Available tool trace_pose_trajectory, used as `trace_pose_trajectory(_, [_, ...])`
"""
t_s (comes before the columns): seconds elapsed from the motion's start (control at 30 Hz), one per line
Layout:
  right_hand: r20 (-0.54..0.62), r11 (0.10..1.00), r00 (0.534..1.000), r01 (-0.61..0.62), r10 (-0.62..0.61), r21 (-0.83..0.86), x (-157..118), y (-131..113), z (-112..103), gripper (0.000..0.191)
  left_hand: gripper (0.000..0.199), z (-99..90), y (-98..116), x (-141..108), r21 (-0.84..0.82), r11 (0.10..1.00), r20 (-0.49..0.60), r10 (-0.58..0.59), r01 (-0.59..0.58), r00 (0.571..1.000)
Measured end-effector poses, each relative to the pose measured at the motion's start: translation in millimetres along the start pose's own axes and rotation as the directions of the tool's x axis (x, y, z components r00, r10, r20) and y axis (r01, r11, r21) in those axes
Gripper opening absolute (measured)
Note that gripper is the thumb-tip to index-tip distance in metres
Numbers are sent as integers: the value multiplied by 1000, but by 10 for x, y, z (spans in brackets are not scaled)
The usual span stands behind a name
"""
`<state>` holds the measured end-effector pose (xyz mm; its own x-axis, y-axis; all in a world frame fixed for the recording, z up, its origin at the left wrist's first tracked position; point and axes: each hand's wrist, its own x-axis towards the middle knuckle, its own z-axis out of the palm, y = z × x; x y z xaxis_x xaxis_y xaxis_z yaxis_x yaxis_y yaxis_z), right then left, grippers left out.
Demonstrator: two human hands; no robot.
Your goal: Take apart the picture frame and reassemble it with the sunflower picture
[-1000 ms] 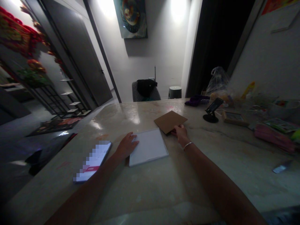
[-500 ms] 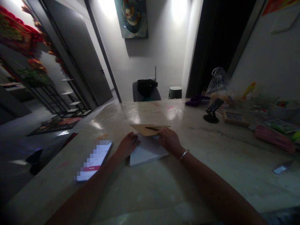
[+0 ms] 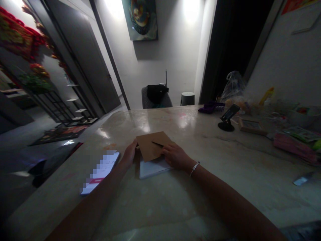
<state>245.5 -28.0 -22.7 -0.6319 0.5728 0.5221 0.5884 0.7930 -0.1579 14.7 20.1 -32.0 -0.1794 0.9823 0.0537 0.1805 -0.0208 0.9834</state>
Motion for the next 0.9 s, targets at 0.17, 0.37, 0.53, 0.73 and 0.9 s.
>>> trace_pose_trajectory(0.17, [-84, 995, 996, -18, 26, 95, -8, 46, 44, 23, 37, -12, -8, -22, 62, 997, -13, 38, -37, 999])
trace_pose_trajectory(0.37, [-331, 938, 880, -294, 341, 183, -38, 207, 136, 23, 34, -48, 27, 20, -2, 1000, -144, 6, -6, 990])
trace_pose_trajectory(0.53, [-124, 652, 702, -562, 701, 509, -30, 281, 192, 27, 30, -54, 113, -67, 59, 995, -96, -79, 85, 992])
trace_pose_trajectory(0.73, [43, 455, 609, -637, 792, 622, 5, 305, 143, 26, 35, 28, 132, -187, 89, 995, -6, -34, 34, 999])
trace_pose_trajectory(0.9, [83, 400, 577, -655, 812, 641, -4, 342, 118, 30, 27, 20, 115, -148, 201, 975, 0, 94, -93, 996])
